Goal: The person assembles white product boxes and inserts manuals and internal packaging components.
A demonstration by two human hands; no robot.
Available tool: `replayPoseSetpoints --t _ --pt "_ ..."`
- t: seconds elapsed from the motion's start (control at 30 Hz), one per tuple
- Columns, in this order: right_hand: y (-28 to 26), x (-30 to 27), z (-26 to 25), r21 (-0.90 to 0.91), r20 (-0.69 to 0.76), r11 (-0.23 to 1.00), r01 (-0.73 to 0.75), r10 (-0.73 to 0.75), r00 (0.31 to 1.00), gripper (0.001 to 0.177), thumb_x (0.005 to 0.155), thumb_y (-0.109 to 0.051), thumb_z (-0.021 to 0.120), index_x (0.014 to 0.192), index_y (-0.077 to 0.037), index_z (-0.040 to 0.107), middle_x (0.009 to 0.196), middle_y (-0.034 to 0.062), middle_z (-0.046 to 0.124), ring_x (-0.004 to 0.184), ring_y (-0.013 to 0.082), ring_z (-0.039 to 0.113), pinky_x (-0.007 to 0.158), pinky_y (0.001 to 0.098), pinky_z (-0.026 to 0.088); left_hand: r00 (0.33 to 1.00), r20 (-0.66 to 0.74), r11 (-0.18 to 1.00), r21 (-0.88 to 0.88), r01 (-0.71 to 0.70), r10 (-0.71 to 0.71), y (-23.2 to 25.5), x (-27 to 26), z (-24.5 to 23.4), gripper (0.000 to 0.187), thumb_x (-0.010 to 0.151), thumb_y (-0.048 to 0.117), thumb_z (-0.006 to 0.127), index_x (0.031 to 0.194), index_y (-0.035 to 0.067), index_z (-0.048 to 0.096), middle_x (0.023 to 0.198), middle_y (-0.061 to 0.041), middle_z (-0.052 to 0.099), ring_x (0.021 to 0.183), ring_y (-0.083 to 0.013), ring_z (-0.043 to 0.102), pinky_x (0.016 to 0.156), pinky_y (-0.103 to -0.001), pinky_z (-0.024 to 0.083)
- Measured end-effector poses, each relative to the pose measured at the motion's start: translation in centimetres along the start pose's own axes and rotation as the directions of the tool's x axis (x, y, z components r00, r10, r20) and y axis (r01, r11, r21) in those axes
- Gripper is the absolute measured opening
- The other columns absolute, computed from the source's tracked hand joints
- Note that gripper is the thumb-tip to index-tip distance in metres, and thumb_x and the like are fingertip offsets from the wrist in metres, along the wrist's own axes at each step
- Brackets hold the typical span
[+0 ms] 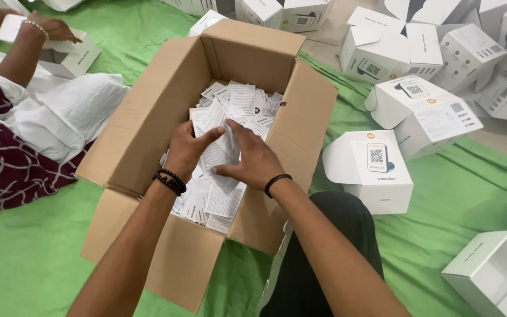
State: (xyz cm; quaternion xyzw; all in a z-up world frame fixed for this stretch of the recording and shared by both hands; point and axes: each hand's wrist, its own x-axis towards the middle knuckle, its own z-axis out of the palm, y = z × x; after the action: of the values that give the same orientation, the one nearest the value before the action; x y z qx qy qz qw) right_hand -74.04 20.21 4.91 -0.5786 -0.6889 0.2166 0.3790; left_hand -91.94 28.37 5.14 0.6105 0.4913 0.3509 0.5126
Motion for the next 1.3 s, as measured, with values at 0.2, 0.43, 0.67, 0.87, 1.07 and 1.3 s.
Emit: replayPoseSetpoints --t 0.2,0.43,0.67,0.87,1.07,1.3 --pt "-1.2 0.2 -0.6 0.292 0.244 0.9 -0.325 0.258 0.935 0.069 0.084 -0.044 0.077 0.14 -0.011 0.054 0.116 0.0151 0.072 0.106 0.0262 0.068 0.095 0.0394 0.053 0.989 0.107 0.99 -0.106 -0.093 0.104 1.7 -0.8 0.3 0.033 0.095 0.033 0.074 0.106 0.002 0.07 0.094 -0.001 0.073 0.081 -0.0046 0.065 0.07 -0.024 0.055" --pt "2.4 0.9 -0.8 0.819 0.123 0.422 -0.388 0.531 0.839 0.036 0.103 -0.025 0.054 0.126 -0.001 0.067 0.111 0.0081 0.074 0.098 0.0136 0.068 0.092 0.0313 0.054 0.996 -0.038 0.995 -0.044 -0.086 0.084 0.3 0.5 -1.9 0.031 0.103 0.032 0.064 0.108 0.002 0.07 0.093 -0.001 0.074 0.078 -0.0072 0.065 0.067 -0.026 0.054" --pt "1.8 0.7 -1.2 0.866 0.043 0.383 -0.323 0.586 0.809 0.036 0.103 -0.021 0.05 0.13 -0.003 0.065 0.121 0.0073 0.072 0.11 0.0131 0.066 0.099 0.0291 0.049 0.768 -0.005 0.434 0.828 -0.356 0.64 2.5 -1.7 -0.5 0.021 0.105 0.02 0.064 0.119 0.005 0.068 0.113 -0.012 0.065 0.101 -0.0322 0.061 0.087 -0.045 0.049" --pt "2.1 0.3 -1.2 0.938 0.19 0.147 -0.313 0.538 0.821 0.039 0.103 -0.022 0.048 0.134 -0.001 0.059 0.123 0.0098 0.069 0.113 0.0181 0.065 0.1 0.0343 0.051 0.46 0.3 0.0 0.838 -0.546 0.836 3.5 -3.7 1.7 0.04 0.098 0.008 0.066 0.134 0.024 0.072 0.116 -0.004 0.06 0.108 -0.0244 0.056 0.095 -0.045 0.046" --pt "0.9 0.1 -2.8 0.952 0.234 0.039 -0.304 0.547 0.803 0.042 0.099 -0.031 0.054 0.129 -0.004 0.06 0.118 0.0088 0.07 0.109 0.0194 0.067 0.098 0.0373 0.053 0.337 0.399 -0.073 0.73 -0.68 0.853 3.4 -4.0 1.9 0.035 0.096 0.011 0.068 0.128 0.024 0.073 0.121 0.0 0.064 0.117 -0.0208 0.059 0.111 -0.047 0.045" --pt "-0.4 -0.1 -2.9 0.896 0.21 0.255 -0.365 0.481 0.851 0.045 0.092 -0.034 0.071 0.123 -0.004 0.061 0.112 0.0091 0.069 0.104 0.0176 0.067 0.094 0.0358 0.055 0.331 0.403 -0.043 0.687 -0.726 0.853 4.1 -3.8 1.6 0.02 0.098 0.002 0.066 0.114 0.013 0.073 0.124 0.001 0.071 0.125 -0.0197 0.064 0.118 -0.046 0.043"
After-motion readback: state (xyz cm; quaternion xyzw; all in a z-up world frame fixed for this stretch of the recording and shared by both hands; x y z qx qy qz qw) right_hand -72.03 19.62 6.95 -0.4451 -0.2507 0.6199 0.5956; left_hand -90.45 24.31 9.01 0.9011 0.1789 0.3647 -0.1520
